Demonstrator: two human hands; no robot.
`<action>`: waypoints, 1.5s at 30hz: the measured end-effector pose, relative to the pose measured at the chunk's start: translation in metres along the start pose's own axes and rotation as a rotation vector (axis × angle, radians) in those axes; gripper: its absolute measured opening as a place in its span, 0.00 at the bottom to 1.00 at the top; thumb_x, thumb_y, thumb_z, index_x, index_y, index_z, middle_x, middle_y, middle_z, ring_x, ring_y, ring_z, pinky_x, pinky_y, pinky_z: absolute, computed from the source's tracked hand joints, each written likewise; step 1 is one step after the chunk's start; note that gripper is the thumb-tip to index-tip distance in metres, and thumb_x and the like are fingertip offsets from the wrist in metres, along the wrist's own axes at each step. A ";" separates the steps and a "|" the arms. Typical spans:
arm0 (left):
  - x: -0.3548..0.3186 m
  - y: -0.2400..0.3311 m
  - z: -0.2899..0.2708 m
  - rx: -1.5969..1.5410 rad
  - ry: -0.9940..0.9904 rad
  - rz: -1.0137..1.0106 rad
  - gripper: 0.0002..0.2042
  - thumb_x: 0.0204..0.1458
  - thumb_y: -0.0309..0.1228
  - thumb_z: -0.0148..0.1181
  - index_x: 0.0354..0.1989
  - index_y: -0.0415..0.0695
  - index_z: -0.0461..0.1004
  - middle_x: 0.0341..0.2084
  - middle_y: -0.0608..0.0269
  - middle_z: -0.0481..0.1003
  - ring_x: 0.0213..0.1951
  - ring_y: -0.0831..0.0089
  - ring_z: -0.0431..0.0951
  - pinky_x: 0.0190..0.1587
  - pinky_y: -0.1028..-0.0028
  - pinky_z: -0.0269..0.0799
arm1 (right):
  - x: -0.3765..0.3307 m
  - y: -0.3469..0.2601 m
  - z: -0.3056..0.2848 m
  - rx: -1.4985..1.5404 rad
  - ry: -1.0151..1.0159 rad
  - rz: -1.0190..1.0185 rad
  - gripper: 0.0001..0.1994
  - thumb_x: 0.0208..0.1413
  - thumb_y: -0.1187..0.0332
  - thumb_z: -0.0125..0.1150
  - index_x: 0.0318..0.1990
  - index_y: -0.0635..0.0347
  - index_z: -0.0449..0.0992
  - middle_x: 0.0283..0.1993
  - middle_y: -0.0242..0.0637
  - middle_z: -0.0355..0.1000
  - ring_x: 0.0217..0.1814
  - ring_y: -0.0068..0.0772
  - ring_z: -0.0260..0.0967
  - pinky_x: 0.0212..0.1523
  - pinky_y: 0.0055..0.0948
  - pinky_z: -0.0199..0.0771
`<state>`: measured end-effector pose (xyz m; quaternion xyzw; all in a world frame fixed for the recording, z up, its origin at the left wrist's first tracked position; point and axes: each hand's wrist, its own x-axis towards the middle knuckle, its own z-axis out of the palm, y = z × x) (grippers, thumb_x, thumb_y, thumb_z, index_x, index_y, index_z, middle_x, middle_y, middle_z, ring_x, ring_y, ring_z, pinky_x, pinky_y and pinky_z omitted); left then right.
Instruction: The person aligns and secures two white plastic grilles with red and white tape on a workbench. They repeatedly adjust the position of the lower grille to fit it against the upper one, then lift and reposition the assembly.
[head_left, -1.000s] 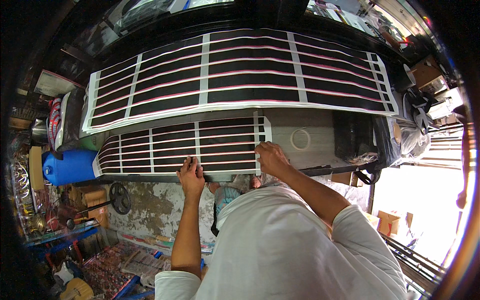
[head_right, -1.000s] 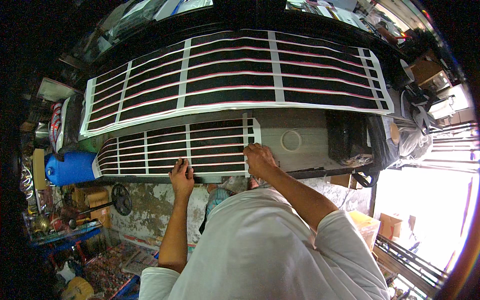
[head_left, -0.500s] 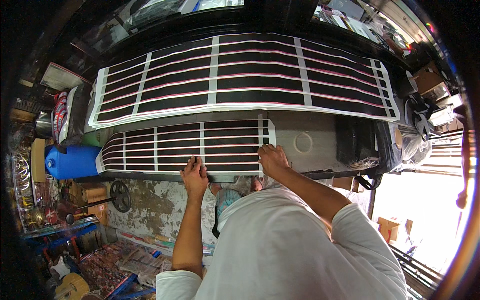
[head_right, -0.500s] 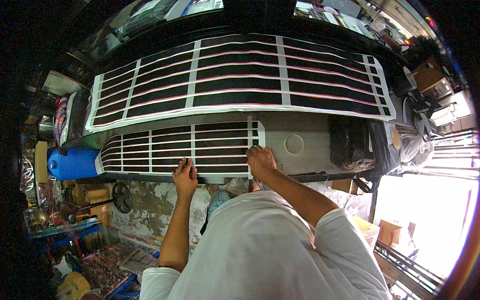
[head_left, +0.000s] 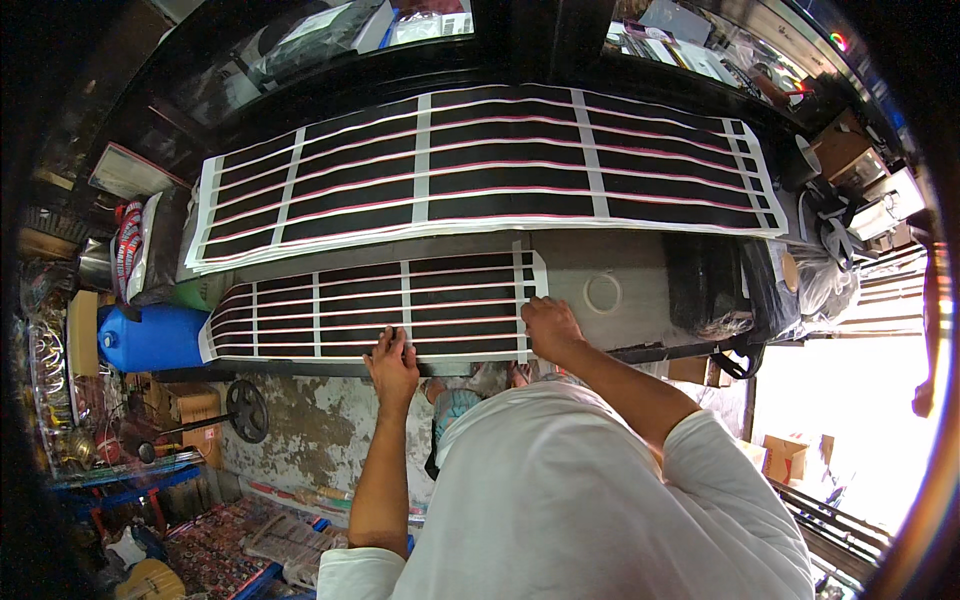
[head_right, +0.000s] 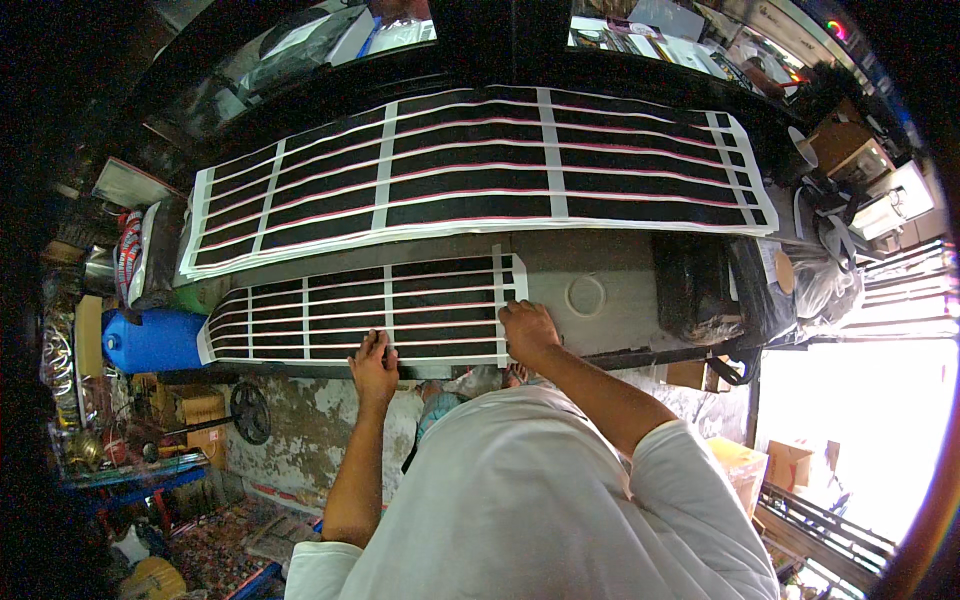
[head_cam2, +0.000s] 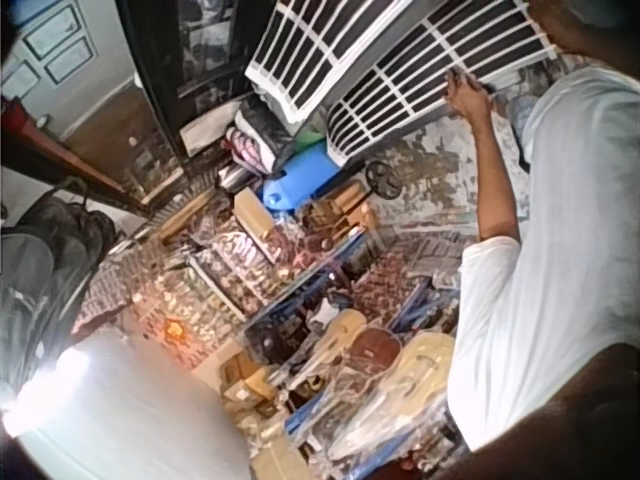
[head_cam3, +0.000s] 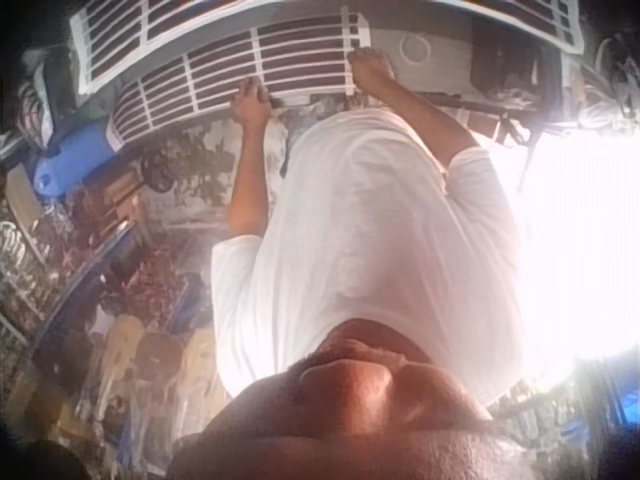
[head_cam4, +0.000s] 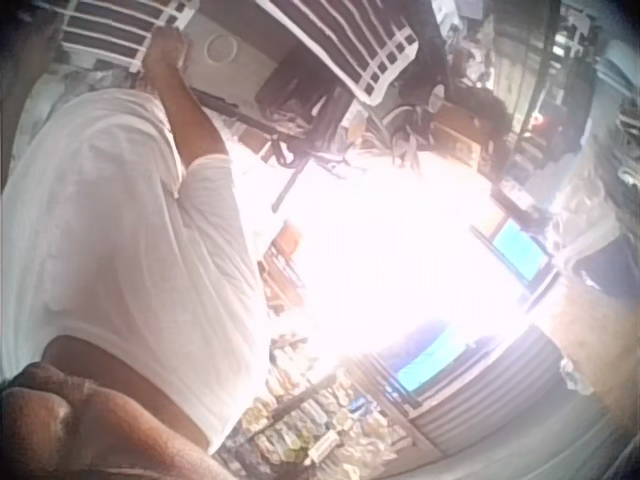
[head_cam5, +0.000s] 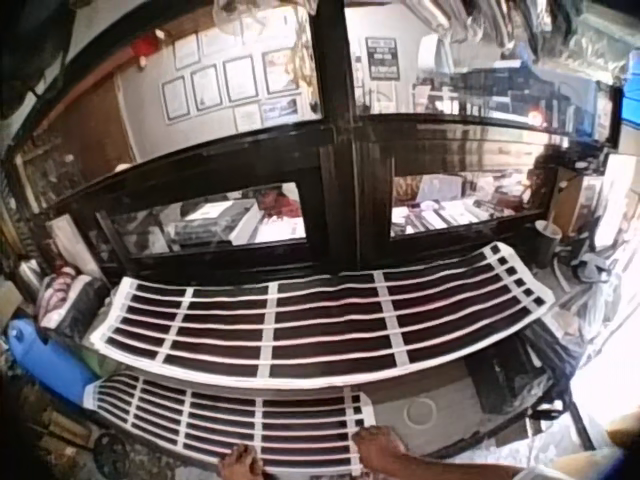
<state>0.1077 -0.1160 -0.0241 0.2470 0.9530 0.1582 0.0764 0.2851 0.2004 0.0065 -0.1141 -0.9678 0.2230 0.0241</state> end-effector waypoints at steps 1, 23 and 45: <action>0.001 0.003 -0.003 -0.004 -0.015 -0.005 0.24 0.65 0.39 0.62 0.70 0.52 0.75 0.74 0.54 0.67 0.75 0.52 0.65 0.74 0.27 0.48 | -0.001 0.006 -0.004 0.089 0.022 0.011 0.08 0.54 0.74 0.68 0.40 0.59 0.77 0.42 0.44 0.76 0.49 0.52 0.76 0.49 0.51 0.75; 0.040 0.020 -0.013 0.067 -0.184 0.018 0.25 0.67 0.39 0.59 0.72 0.48 0.72 0.78 0.58 0.63 0.79 0.58 0.60 0.76 0.28 0.46 | 0.011 0.009 0.008 0.186 0.112 0.367 0.16 0.49 0.75 0.73 0.44 0.62 0.75 0.51 0.53 0.73 0.59 0.61 0.72 0.61 0.53 0.74; 0.038 0.012 -0.008 0.052 -0.169 0.006 0.24 0.68 0.38 0.58 0.72 0.52 0.73 0.78 0.61 0.63 0.79 0.61 0.60 0.75 0.24 0.42 | 0.020 0.022 0.039 0.358 0.242 0.542 0.17 0.49 0.74 0.71 0.45 0.62 0.72 0.29 0.46 0.77 0.35 0.56 0.81 0.41 0.50 0.81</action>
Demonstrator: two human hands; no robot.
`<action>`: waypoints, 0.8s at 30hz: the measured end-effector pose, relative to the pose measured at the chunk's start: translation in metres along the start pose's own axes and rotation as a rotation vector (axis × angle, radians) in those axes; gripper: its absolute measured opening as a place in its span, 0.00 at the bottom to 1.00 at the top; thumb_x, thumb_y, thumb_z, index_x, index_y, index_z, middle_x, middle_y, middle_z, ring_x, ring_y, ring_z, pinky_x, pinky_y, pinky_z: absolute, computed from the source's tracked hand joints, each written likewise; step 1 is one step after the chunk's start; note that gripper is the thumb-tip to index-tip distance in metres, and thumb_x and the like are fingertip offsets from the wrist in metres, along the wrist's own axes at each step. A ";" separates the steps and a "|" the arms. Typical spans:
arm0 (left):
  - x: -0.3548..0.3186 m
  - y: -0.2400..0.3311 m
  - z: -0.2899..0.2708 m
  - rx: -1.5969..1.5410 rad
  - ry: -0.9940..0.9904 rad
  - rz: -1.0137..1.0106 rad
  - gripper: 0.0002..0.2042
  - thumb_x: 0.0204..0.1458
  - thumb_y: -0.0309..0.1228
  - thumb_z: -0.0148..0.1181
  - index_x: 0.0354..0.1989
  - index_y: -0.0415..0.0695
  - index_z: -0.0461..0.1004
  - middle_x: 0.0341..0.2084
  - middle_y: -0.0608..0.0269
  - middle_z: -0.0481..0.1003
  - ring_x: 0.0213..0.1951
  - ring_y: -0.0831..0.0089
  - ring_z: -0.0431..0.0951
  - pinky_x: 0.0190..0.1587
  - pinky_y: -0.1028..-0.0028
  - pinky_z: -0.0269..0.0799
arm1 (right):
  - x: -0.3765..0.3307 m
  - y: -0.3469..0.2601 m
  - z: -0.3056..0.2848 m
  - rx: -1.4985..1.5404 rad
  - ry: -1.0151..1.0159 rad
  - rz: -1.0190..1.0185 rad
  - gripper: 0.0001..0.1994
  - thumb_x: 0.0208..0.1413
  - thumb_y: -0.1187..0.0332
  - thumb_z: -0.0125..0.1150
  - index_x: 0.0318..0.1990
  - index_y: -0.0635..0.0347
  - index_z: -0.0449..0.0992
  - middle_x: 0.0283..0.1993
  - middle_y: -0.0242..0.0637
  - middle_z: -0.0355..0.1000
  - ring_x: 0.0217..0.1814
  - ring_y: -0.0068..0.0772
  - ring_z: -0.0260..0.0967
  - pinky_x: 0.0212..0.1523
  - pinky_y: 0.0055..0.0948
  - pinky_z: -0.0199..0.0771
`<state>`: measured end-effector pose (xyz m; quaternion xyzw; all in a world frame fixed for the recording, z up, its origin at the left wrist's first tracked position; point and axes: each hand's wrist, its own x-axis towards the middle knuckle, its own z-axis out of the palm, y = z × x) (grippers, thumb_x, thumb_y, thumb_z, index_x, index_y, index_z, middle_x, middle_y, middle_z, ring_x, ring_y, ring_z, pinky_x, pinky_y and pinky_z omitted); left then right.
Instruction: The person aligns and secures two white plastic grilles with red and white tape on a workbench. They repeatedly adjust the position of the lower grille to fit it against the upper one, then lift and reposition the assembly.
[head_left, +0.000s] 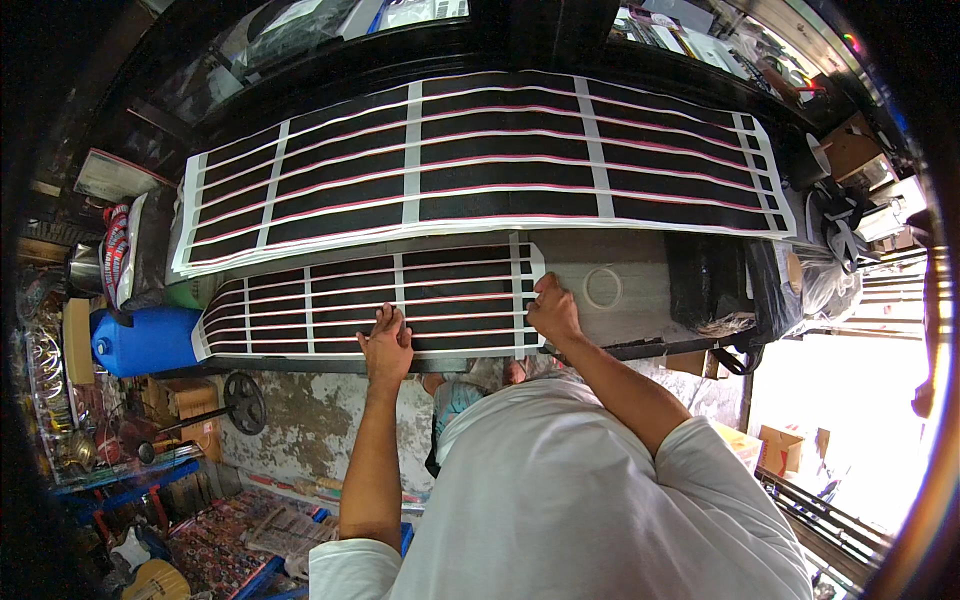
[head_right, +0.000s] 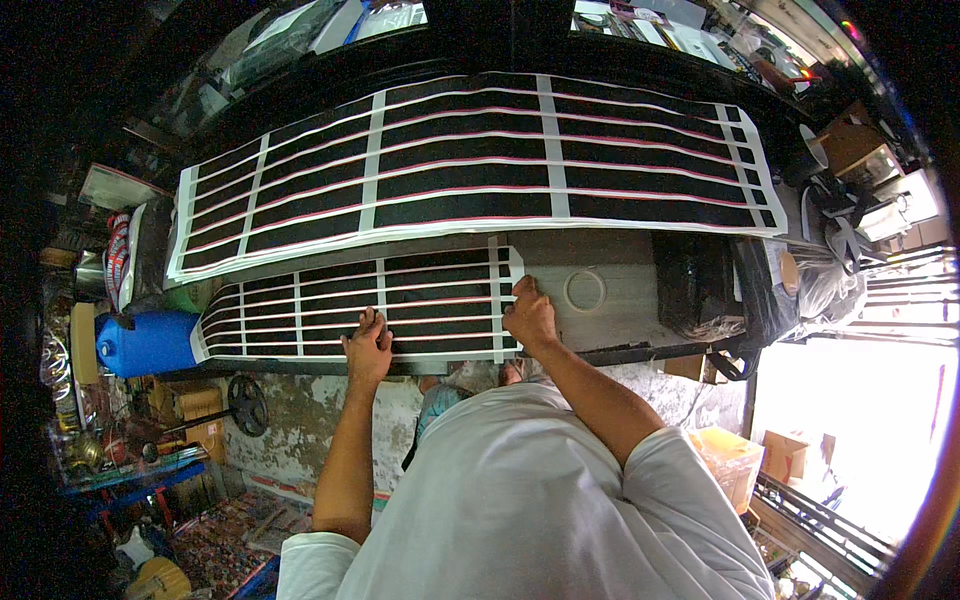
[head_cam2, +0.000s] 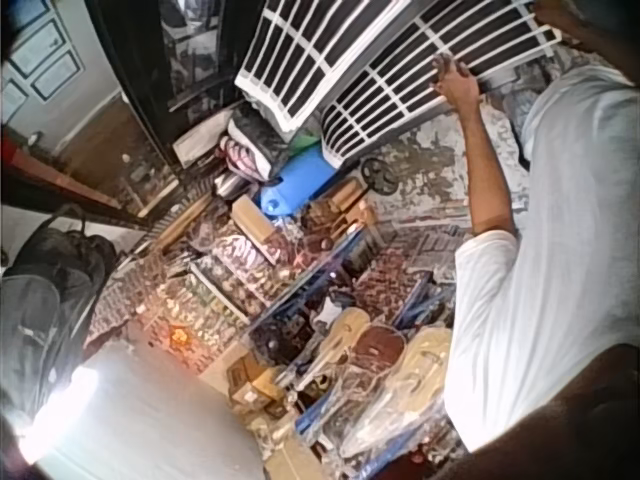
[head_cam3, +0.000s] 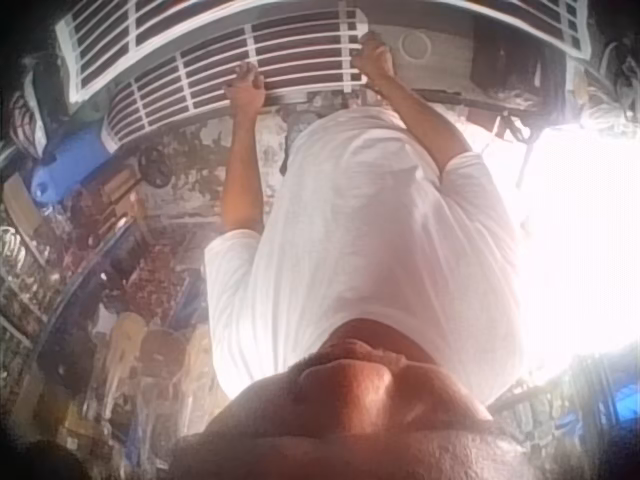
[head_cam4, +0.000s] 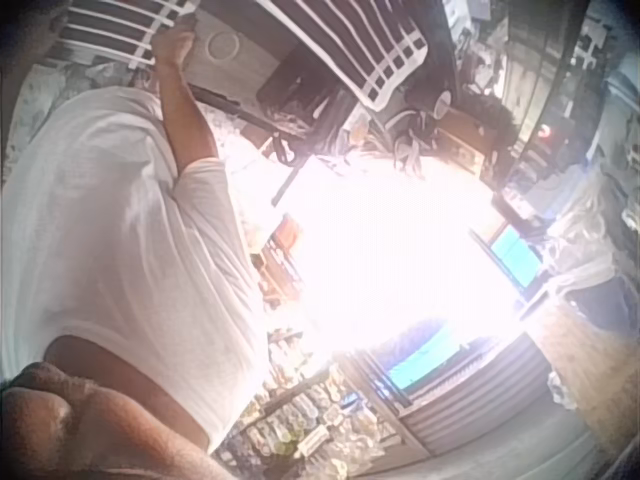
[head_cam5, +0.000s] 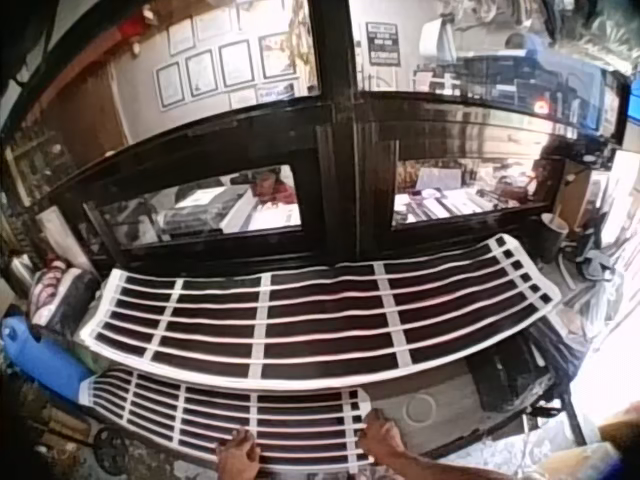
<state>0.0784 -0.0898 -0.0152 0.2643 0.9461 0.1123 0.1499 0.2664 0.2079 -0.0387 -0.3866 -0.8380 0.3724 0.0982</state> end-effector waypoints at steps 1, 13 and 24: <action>0.000 0.000 0.000 -0.007 0.004 0.000 0.24 0.68 0.38 0.58 0.72 0.52 0.73 0.78 0.61 0.63 0.79 0.61 0.60 0.75 0.24 0.42 | 0.002 0.002 0.001 0.001 0.018 -0.013 0.17 0.49 0.74 0.71 0.45 0.62 0.72 0.29 0.46 0.77 0.36 0.56 0.81 0.42 0.50 0.80; 0.001 0.001 -0.001 -0.011 -0.010 -0.004 0.24 0.67 0.38 0.59 0.72 0.52 0.74 0.78 0.63 0.62 0.79 0.61 0.59 0.75 0.24 0.41 | 0.006 0.003 0.000 -0.037 -0.038 -0.030 0.14 0.51 0.74 0.71 0.44 0.60 0.73 0.31 0.47 0.79 0.38 0.56 0.82 0.43 0.49 0.81; 0.000 0.001 0.003 0.017 0.000 0.008 0.25 0.68 0.39 0.58 0.73 0.50 0.70 0.79 0.60 0.61 0.80 0.59 0.58 0.74 0.23 0.41 | -0.001 -0.006 -0.030 -0.040 -0.146 -0.073 0.14 0.51 0.78 0.68 0.44 0.60 0.74 0.43 0.53 0.80 0.48 0.62 0.79 0.48 0.54 0.79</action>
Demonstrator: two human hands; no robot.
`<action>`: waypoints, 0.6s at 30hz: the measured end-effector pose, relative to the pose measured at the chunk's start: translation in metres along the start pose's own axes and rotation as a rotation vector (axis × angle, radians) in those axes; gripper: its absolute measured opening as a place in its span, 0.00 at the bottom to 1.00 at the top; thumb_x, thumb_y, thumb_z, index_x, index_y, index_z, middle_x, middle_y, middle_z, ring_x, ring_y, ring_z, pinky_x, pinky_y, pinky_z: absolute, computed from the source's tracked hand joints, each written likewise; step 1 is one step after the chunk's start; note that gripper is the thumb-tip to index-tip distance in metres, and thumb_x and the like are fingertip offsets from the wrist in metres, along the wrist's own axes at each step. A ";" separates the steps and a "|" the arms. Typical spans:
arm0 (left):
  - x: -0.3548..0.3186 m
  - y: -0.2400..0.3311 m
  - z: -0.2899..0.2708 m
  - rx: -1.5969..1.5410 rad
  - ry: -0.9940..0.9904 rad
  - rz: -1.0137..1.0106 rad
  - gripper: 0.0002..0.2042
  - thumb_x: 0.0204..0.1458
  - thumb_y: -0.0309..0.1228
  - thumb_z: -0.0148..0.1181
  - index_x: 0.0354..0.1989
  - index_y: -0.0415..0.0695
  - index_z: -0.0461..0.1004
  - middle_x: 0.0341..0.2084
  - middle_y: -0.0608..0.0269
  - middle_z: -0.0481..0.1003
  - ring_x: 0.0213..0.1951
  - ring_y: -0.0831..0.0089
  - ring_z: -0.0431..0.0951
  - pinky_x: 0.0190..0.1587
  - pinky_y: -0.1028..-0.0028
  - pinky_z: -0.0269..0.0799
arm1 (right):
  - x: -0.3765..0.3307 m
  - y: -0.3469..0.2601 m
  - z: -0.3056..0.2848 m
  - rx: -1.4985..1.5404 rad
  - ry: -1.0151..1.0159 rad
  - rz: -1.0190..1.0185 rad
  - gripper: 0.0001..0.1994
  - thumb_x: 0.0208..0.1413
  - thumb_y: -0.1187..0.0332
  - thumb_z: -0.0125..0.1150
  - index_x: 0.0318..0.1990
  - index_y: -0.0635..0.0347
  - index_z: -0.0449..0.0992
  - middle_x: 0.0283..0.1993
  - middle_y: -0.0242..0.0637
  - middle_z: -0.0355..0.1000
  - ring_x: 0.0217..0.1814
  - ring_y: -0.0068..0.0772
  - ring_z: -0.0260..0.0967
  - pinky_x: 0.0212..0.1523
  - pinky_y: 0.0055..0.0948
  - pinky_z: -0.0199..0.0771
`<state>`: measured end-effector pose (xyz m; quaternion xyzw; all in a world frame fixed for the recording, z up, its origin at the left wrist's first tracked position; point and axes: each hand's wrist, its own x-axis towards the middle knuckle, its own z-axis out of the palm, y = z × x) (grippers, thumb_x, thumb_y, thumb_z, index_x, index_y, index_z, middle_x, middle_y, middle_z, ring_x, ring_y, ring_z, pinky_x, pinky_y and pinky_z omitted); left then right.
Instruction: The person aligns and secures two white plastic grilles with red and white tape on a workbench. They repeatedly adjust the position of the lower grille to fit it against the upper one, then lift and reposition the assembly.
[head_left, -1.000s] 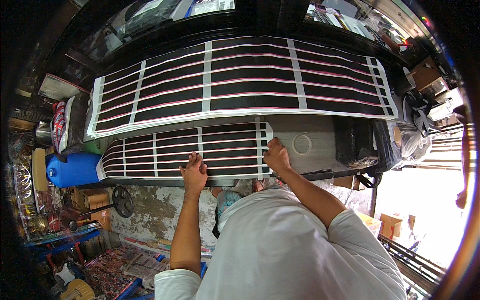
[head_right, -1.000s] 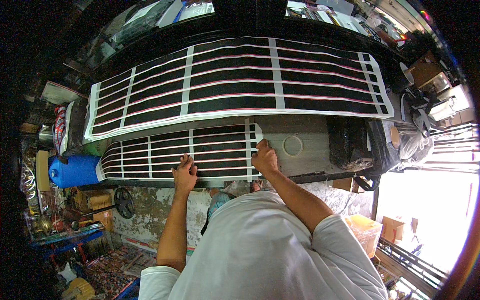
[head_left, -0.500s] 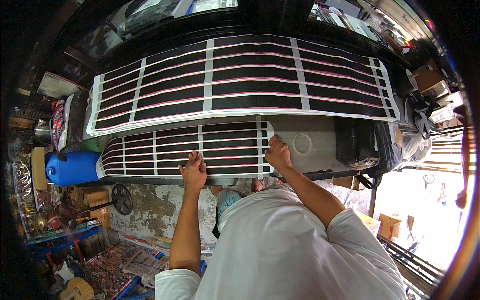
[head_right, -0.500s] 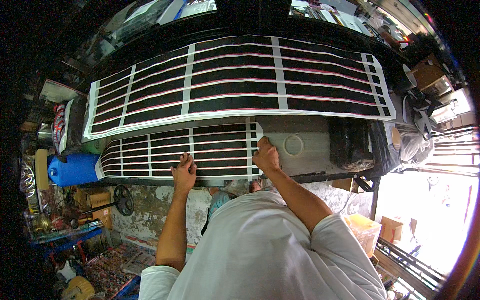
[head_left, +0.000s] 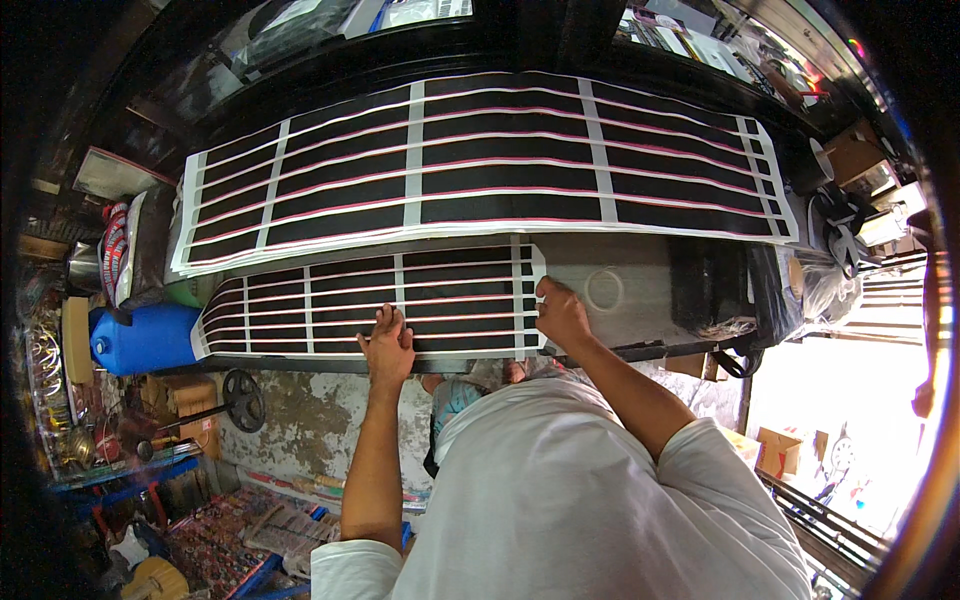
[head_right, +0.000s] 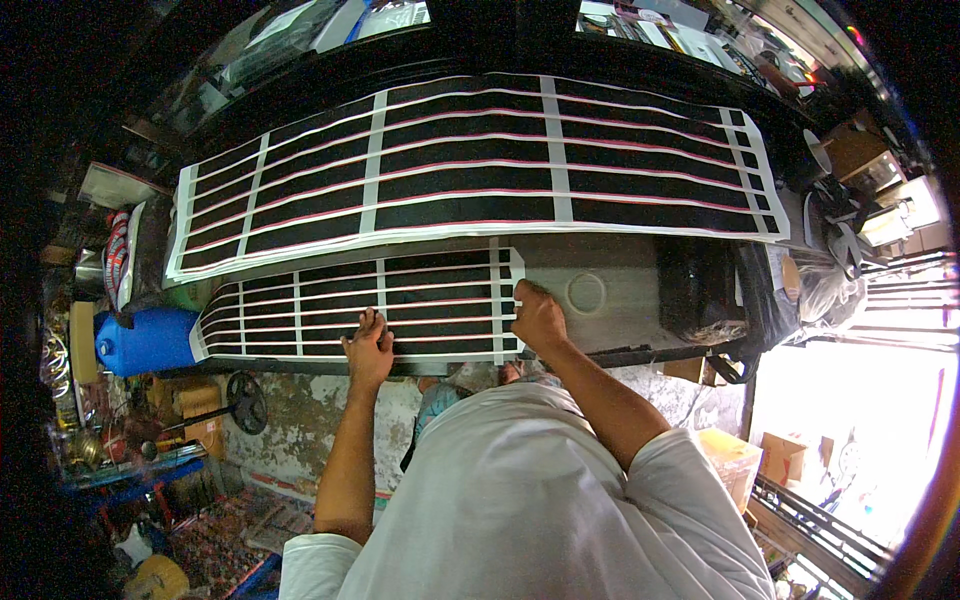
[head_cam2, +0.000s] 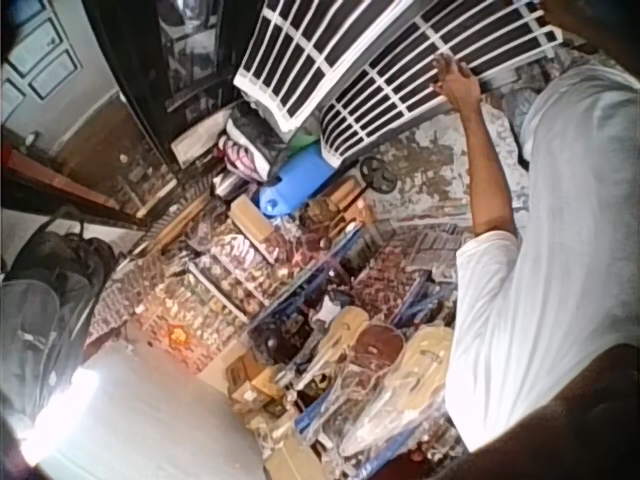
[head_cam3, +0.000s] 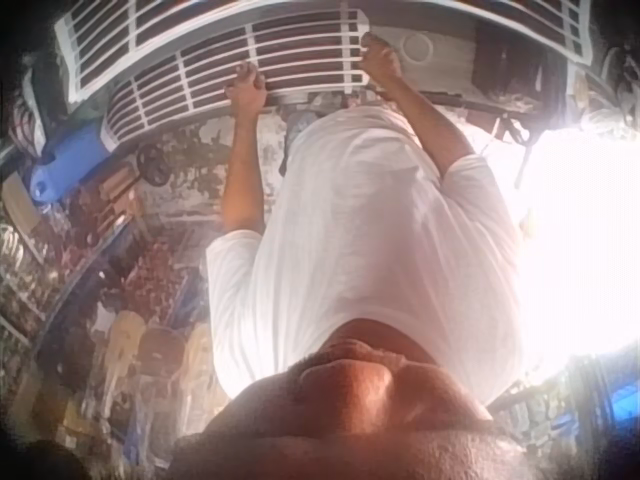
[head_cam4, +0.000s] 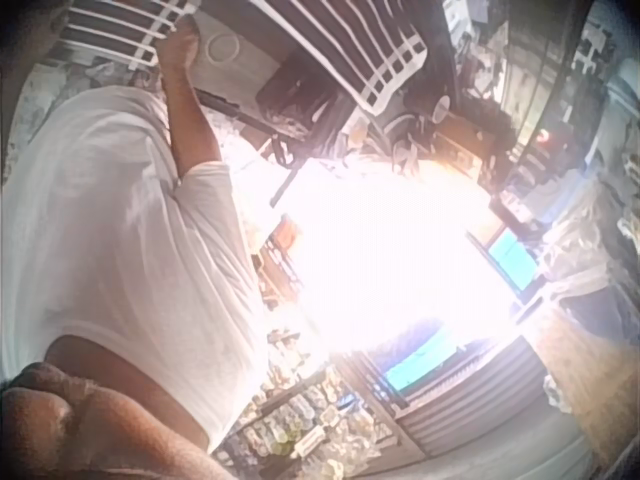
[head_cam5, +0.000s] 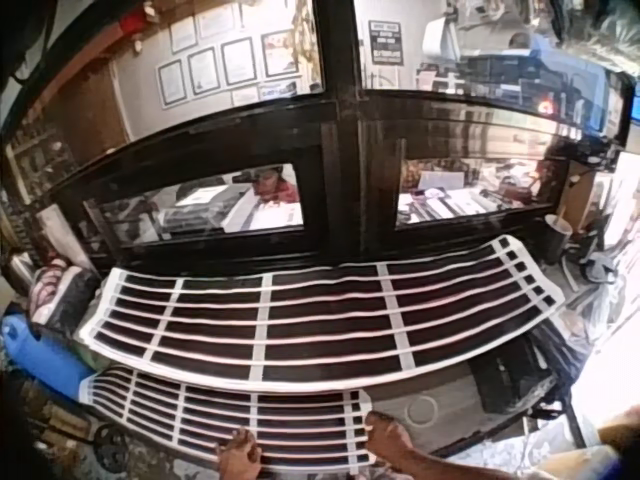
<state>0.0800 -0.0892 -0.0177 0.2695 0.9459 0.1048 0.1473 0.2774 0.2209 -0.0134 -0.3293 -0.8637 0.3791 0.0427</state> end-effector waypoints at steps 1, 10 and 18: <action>0.000 0.001 0.000 -0.007 0.020 0.013 0.25 0.68 0.39 0.58 0.73 0.50 0.71 0.79 0.59 0.62 0.79 0.58 0.59 0.74 0.22 0.41 | -0.002 0.002 0.000 -0.012 0.009 -0.036 0.14 0.50 0.78 0.68 0.44 0.59 0.74 0.42 0.52 0.79 0.48 0.61 0.79 0.48 0.54 0.79; -0.017 0.008 0.013 0.053 0.195 0.142 0.27 0.73 0.39 0.51 0.78 0.49 0.64 0.81 0.58 0.55 0.81 0.57 0.53 0.78 0.32 0.41 | -0.012 -0.001 -0.006 -0.131 0.034 -0.228 0.17 0.43 0.80 0.68 0.42 0.58 0.73 0.41 0.46 0.74 0.49 0.58 0.76 0.49 0.55 0.78; -0.024 0.036 0.019 0.047 0.081 0.337 0.30 0.74 0.51 0.47 0.80 0.53 0.61 0.83 0.57 0.51 0.83 0.54 0.48 0.78 0.30 0.35 | -0.013 -0.001 -0.004 -0.114 0.044 -0.224 0.15 0.45 0.79 0.67 0.41 0.58 0.73 0.40 0.47 0.74 0.48 0.59 0.76 0.48 0.55 0.78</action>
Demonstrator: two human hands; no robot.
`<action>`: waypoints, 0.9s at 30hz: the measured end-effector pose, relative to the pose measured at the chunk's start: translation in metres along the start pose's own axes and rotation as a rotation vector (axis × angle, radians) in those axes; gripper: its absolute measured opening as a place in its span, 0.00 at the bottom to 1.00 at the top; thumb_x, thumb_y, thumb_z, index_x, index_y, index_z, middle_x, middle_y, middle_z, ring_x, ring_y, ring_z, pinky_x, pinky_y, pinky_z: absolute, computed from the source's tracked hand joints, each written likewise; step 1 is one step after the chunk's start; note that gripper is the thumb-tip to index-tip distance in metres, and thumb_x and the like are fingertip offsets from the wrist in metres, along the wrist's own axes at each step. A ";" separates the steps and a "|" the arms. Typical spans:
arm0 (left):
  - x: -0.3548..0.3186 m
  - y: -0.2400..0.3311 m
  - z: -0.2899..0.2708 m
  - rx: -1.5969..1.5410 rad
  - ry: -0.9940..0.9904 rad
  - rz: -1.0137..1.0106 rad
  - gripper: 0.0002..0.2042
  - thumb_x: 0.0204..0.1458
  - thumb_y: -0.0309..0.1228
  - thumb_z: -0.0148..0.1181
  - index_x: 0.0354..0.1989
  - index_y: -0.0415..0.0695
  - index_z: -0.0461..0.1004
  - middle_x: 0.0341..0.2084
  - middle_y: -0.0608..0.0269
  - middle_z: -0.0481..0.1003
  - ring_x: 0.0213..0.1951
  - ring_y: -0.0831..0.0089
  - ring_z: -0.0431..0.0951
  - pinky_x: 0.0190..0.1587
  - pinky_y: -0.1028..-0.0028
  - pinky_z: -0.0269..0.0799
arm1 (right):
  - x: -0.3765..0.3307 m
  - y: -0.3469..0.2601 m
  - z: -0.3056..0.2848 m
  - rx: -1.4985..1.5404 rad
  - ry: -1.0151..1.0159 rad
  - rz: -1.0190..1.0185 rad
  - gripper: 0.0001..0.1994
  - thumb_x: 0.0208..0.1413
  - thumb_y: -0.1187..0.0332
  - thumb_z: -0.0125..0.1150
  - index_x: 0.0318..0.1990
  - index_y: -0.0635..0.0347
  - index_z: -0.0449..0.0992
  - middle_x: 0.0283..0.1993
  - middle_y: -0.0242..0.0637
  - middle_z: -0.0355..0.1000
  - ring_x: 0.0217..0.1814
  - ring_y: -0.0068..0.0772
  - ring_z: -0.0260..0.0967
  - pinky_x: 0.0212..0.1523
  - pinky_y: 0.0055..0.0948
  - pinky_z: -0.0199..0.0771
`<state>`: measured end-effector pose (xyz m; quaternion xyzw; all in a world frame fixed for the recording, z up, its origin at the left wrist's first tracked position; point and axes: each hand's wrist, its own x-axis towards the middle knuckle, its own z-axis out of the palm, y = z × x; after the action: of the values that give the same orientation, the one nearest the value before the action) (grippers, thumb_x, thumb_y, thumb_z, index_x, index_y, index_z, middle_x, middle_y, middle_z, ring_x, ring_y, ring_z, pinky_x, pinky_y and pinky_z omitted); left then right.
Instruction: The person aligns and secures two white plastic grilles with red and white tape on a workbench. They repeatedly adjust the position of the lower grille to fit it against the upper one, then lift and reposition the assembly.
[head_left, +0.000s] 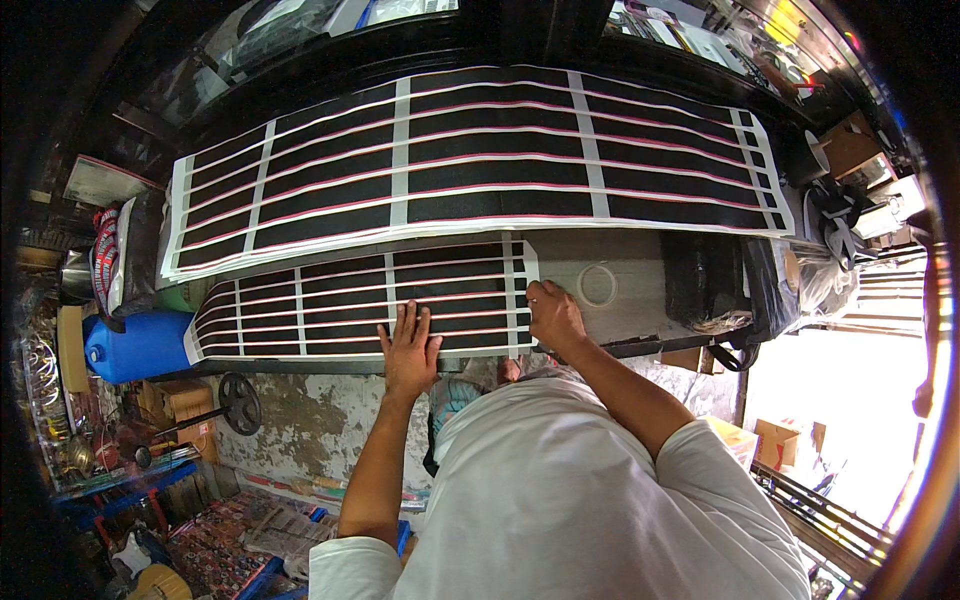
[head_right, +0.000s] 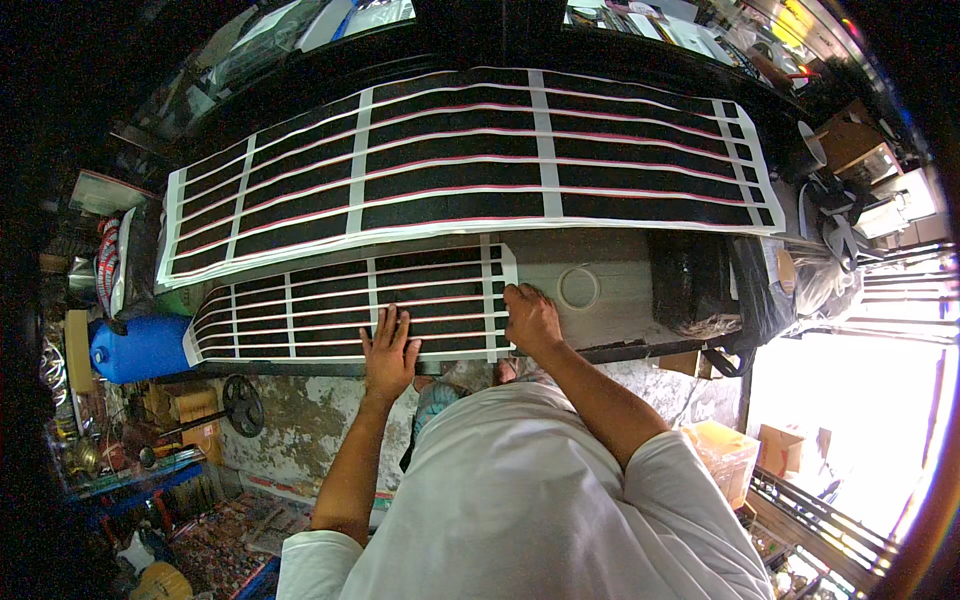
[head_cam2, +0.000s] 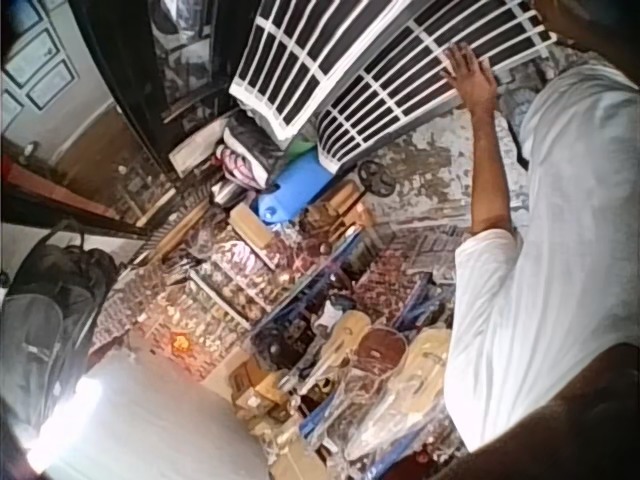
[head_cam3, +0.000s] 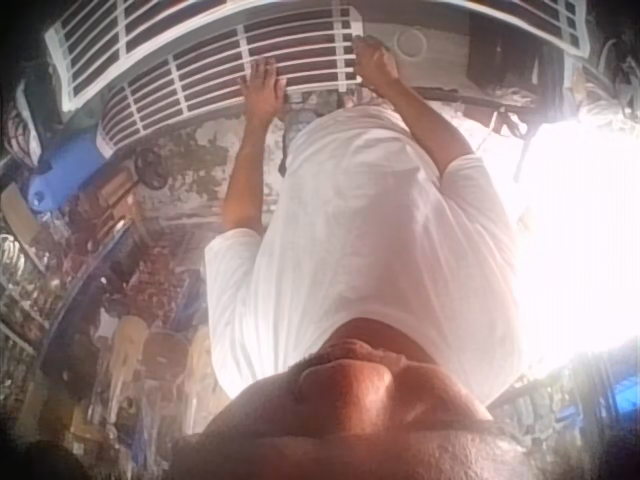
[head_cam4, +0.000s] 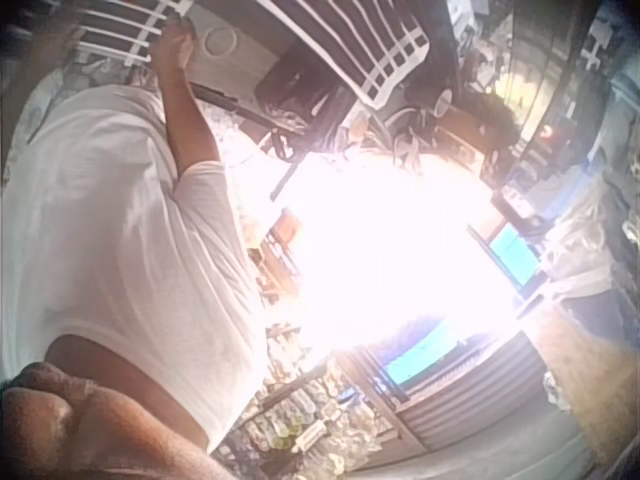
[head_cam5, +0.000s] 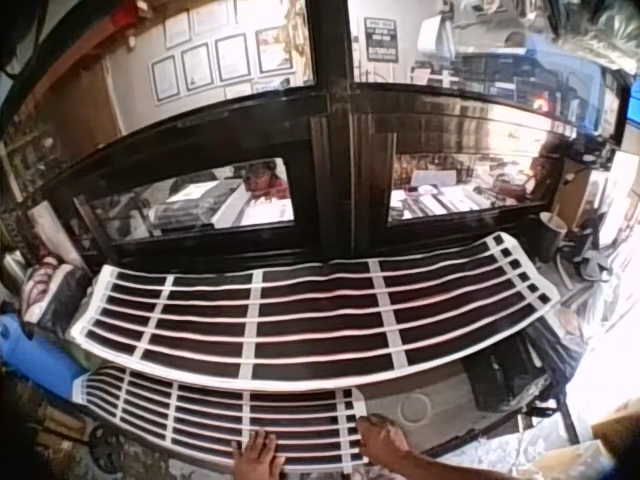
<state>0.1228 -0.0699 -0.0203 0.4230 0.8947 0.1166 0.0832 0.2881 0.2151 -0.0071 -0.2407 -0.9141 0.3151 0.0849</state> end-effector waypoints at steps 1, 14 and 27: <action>0.001 0.004 0.000 -0.014 -0.006 0.034 0.31 0.73 0.52 0.47 0.80 0.53 0.61 0.83 0.57 0.51 0.83 0.54 0.47 0.78 0.30 0.35 | 0.000 0.003 0.002 0.000 0.007 0.003 0.15 0.45 0.79 0.67 0.41 0.59 0.73 0.40 0.47 0.74 0.48 0.60 0.76 0.48 0.55 0.78; 0.031 0.059 -0.001 -0.124 -0.106 0.300 0.38 0.68 0.56 0.56 0.78 0.41 0.62 0.81 0.56 0.56 0.82 0.58 0.52 0.80 0.37 0.43 | -0.001 0.007 0.007 0.013 0.016 0.033 0.11 0.52 0.79 0.63 0.44 0.59 0.74 0.43 0.48 0.75 0.48 0.62 0.75 0.49 0.58 0.76; 0.047 0.087 0.003 -0.101 -0.033 0.403 0.33 0.67 0.51 0.59 0.71 0.36 0.69 0.74 0.51 0.65 0.74 0.50 0.65 0.74 0.43 0.61 | -0.003 0.007 0.009 0.181 0.102 -0.034 0.12 0.57 0.75 0.67 0.49 0.58 0.76 0.38 0.47 0.76 0.44 0.56 0.77 0.46 0.52 0.76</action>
<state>0.1583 0.0209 -0.0009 0.5904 0.7837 0.1688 0.0939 0.2906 0.2138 -0.0185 -0.2324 -0.8804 0.3821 0.1578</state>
